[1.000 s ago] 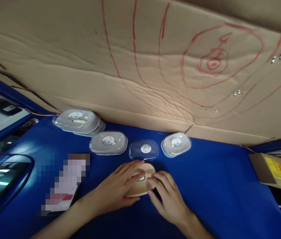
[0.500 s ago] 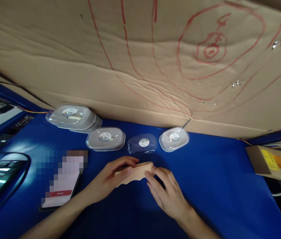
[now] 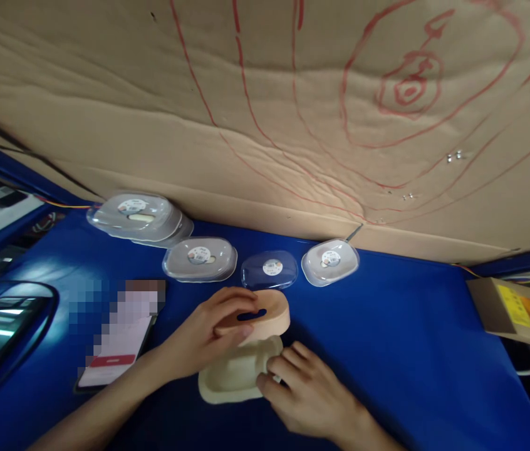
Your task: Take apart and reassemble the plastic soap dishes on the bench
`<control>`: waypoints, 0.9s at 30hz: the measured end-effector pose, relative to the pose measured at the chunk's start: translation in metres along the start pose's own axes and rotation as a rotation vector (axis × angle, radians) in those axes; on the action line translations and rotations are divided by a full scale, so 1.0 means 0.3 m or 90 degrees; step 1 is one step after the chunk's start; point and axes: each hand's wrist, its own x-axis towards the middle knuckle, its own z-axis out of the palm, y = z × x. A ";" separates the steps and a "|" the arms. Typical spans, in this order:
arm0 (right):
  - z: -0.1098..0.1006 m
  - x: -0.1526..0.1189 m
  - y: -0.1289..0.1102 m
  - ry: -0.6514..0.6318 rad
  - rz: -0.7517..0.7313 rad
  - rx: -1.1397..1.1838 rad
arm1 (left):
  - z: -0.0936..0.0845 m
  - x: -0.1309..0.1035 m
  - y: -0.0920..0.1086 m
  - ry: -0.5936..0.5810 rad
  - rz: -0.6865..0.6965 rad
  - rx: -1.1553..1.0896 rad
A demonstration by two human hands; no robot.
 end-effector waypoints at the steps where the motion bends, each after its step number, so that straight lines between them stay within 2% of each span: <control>1: 0.005 -0.001 -0.009 -0.038 -0.002 0.007 | 0.000 -0.001 -0.007 -0.011 0.034 0.052; 4: 0.028 -0.014 -0.037 -0.097 -0.018 0.048 | 0.007 -0.001 -0.024 -0.057 0.110 0.181; 8: 0.054 -0.029 -0.061 -0.081 -0.051 0.054 | 0.022 -0.002 -0.020 -0.102 0.154 0.253; 15: 0.047 -0.015 -0.048 0.025 -0.065 0.056 | 0.020 -0.008 -0.002 -0.057 0.180 0.280; 19: 0.057 -0.010 -0.051 0.014 -0.060 0.078 | 0.018 0.000 -0.023 -0.067 0.154 0.330; 22: 0.060 -0.009 -0.055 -0.008 -0.042 0.089 | 0.021 -0.002 -0.037 -0.085 0.169 0.342; 24: 0.056 -0.008 -0.055 -0.003 -0.027 0.097 | 0.023 -0.001 -0.040 -0.065 0.184 0.331; 27: 0.052 -0.003 -0.048 0.026 -0.019 0.112 | 0.022 0.031 -0.028 0.003 0.177 0.323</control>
